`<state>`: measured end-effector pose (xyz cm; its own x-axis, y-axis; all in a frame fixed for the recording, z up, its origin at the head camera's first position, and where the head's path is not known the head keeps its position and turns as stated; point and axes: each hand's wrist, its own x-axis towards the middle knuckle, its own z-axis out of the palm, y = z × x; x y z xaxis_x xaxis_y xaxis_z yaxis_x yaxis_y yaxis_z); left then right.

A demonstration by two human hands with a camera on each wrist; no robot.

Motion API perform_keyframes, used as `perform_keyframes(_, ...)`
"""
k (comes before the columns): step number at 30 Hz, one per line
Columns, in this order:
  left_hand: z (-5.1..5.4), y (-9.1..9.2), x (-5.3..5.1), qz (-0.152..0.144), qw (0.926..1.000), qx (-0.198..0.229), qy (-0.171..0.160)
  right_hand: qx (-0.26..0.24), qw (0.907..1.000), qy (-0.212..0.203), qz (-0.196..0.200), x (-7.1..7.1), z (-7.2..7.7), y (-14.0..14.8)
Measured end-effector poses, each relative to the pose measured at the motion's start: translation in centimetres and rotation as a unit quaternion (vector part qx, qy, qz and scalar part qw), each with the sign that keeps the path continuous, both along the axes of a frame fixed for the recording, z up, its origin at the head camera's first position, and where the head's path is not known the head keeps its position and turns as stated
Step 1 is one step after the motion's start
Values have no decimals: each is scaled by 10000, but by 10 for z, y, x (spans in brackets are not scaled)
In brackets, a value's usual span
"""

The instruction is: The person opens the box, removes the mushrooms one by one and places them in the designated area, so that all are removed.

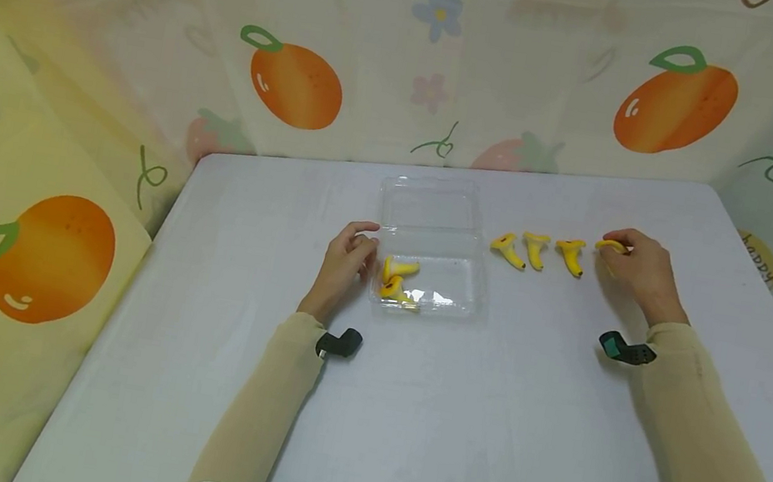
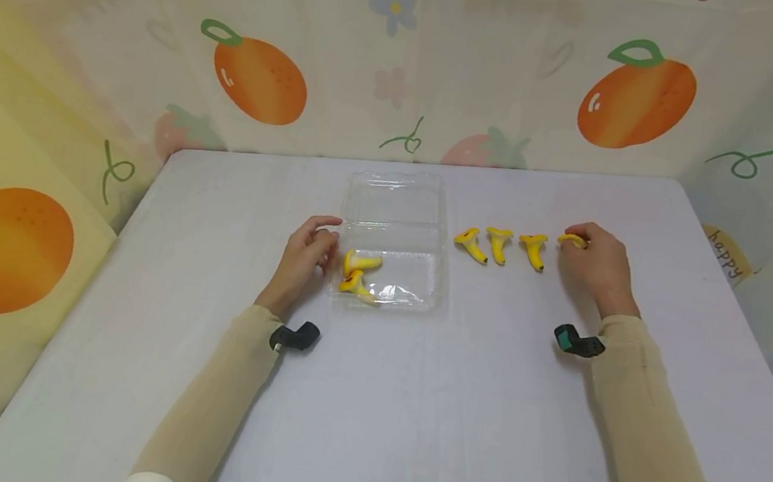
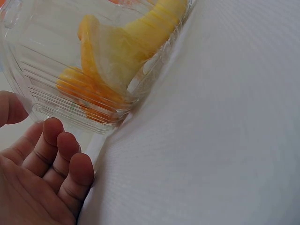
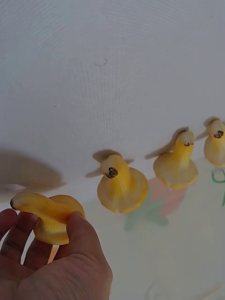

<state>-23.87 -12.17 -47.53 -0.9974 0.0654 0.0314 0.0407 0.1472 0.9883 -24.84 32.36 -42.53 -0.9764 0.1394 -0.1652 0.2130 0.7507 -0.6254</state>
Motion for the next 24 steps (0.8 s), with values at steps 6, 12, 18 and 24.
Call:
perform_keyframes(6,0,0,0,-23,10000,-4,26,-48,10000,-40,-35,1,-4,0)
perform_keyframes(12,0,0,-1,-47,10000,48,52,-26,10000,-6,-13,3,-6,-1)
perform_keyframes(18,-1,-1,-1,-47,9999,93,23,-35,9999,-106,64,4,-7,-2)
perform_keyframes(24,0,-1,0,-37,10000,85,18,-24,9996,-152,220,5,-6,0)
